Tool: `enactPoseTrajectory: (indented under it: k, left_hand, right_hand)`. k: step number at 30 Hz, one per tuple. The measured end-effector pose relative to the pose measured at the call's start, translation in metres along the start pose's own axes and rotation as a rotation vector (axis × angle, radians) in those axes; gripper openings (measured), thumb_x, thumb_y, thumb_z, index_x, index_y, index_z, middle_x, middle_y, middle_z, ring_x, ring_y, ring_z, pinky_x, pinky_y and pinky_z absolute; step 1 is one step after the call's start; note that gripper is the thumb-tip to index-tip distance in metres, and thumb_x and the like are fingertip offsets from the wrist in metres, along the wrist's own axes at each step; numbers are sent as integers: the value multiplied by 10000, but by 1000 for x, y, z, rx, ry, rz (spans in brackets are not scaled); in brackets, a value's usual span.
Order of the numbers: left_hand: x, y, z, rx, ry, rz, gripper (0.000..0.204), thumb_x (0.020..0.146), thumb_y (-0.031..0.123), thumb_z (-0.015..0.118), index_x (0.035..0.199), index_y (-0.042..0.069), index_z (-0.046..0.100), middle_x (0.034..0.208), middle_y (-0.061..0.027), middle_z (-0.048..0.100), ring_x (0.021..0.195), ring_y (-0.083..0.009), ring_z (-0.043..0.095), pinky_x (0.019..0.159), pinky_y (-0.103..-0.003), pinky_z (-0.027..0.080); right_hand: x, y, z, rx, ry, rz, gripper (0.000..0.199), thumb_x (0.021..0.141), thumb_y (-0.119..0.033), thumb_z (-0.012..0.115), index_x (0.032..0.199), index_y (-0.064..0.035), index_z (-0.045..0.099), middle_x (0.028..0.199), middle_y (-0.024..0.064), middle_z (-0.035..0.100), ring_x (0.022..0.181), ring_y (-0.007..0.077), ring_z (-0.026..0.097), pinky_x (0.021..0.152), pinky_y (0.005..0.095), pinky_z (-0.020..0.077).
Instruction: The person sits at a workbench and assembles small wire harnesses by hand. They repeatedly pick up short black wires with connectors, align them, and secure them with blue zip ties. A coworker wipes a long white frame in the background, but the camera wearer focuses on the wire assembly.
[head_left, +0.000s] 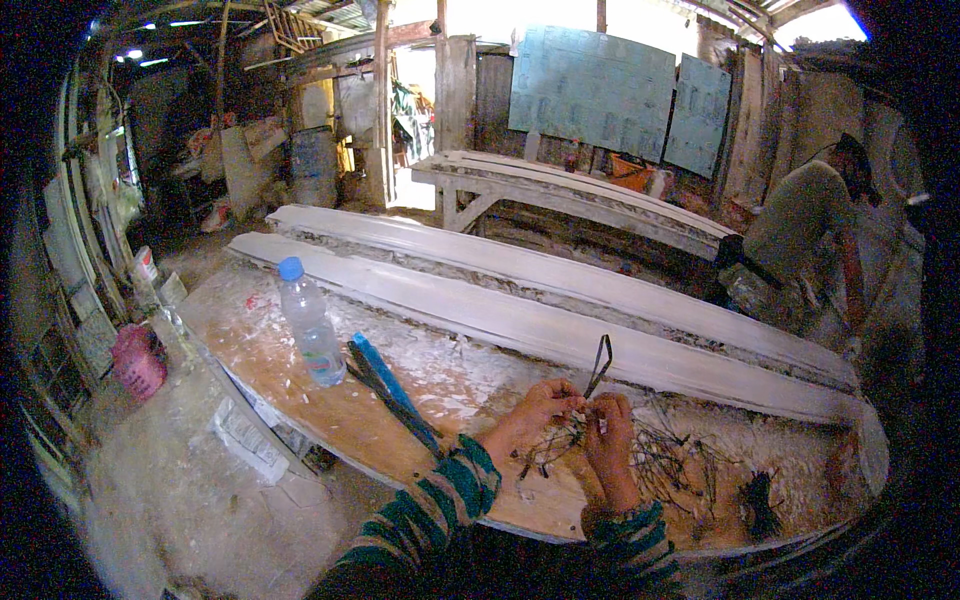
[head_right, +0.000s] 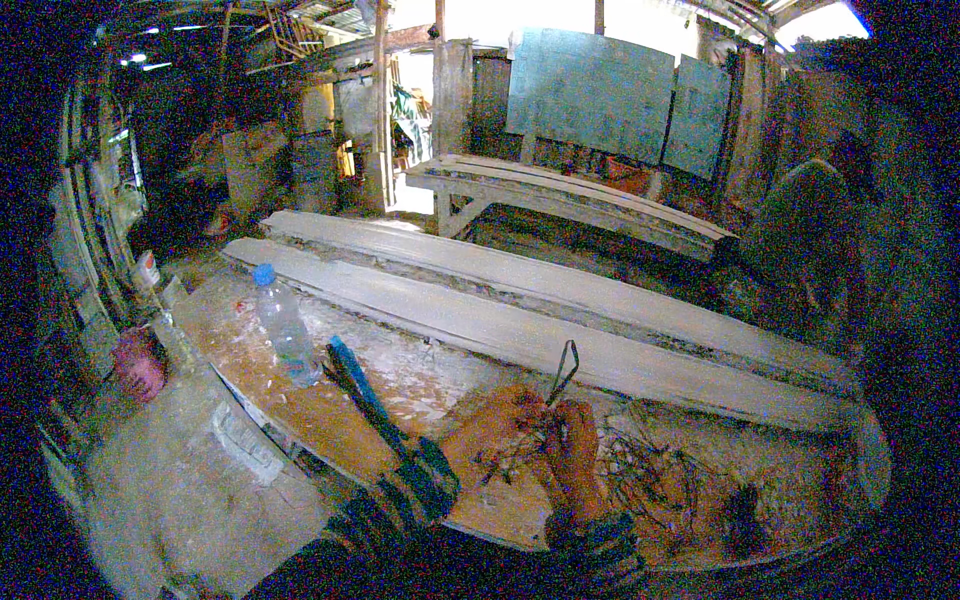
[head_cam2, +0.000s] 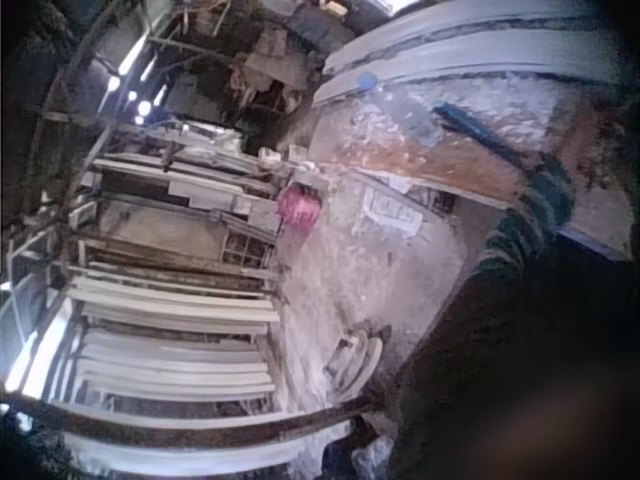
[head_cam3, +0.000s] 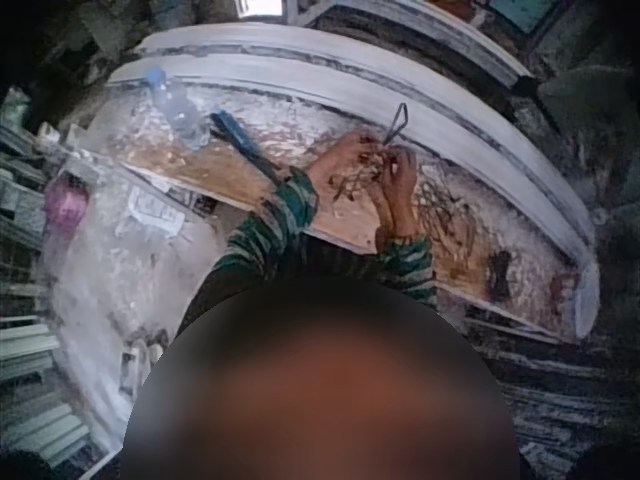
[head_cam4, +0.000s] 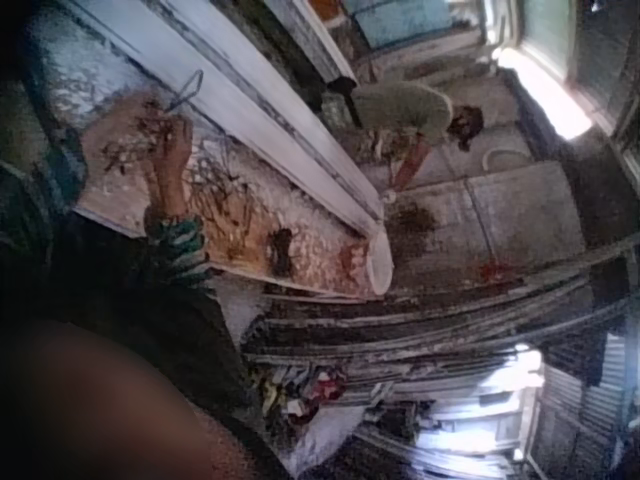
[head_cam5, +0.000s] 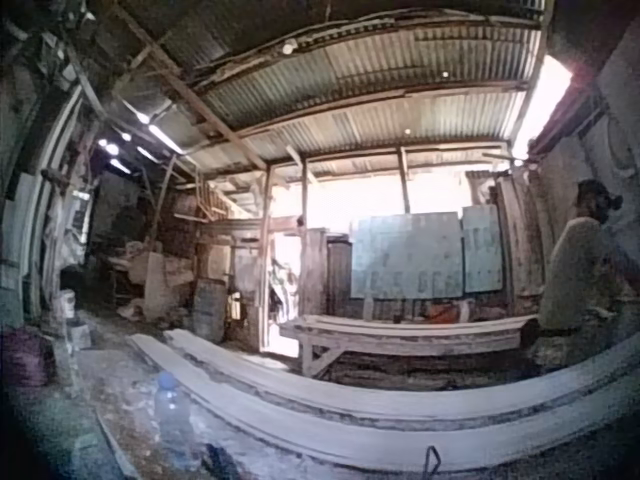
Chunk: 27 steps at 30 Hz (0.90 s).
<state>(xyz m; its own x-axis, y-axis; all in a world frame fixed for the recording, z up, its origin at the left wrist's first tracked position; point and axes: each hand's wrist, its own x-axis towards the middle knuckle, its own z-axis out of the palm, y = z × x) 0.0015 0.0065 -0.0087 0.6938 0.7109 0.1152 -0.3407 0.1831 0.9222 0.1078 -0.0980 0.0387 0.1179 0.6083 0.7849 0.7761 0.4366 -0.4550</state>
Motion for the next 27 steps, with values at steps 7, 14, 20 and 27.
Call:
enactPoseTrajectory:
  k: [7, 14, 20, 27]
  left_hand:
    - [5, -10, -5, 12, -3, -10, 172, 757, 189, 645, 847, 100, 528, 747, 5, 566, 637, -94, 506, 523, -229, 423]
    - [8, -17, -9, -81, -65, -31, 215, 754, 177, 653, 887, 101, 502, 764, -7, 565, 666, -101, 513, 515, -231, 429]
    - [8, -8, -12, 79, -61, -53, 217, 740, 197, 670, 852, 103, 509, 765, -9, 568, 644, -97, 509, 509, -219, 411]
    - [1, 1, -5, 67, -82, 19, 238, 728, 150, 672, 909, 91, 531, 810, 4, 571, 695, -87, 515, 571, -213, 416]
  right_hand:
    - [-1, 4, 0, 45, -78, 38, 161, 685, 96, 519, 790, -26, 508, 1027, 166, 527, 847, 311, 528, 691, 369, 432]
    - [-2, 5, -1, 120, -187, 35, 167, 754, 77, 494, 875, -37, 488, 975, 142, 573, 866, 285, 570, 741, 341, 446]
    - [-2, 0, 0, 137, -162, 102, 129, 767, 47, 520, 864, -36, 499, 903, 131, 583, 827, 273, 578, 729, 331, 448]
    - [1, -1, -1, 50, -43, 74, 114, 757, 40, 537, 833, -42, 516, 858, 120, 584, 805, 259, 568, 721, 335, 437]
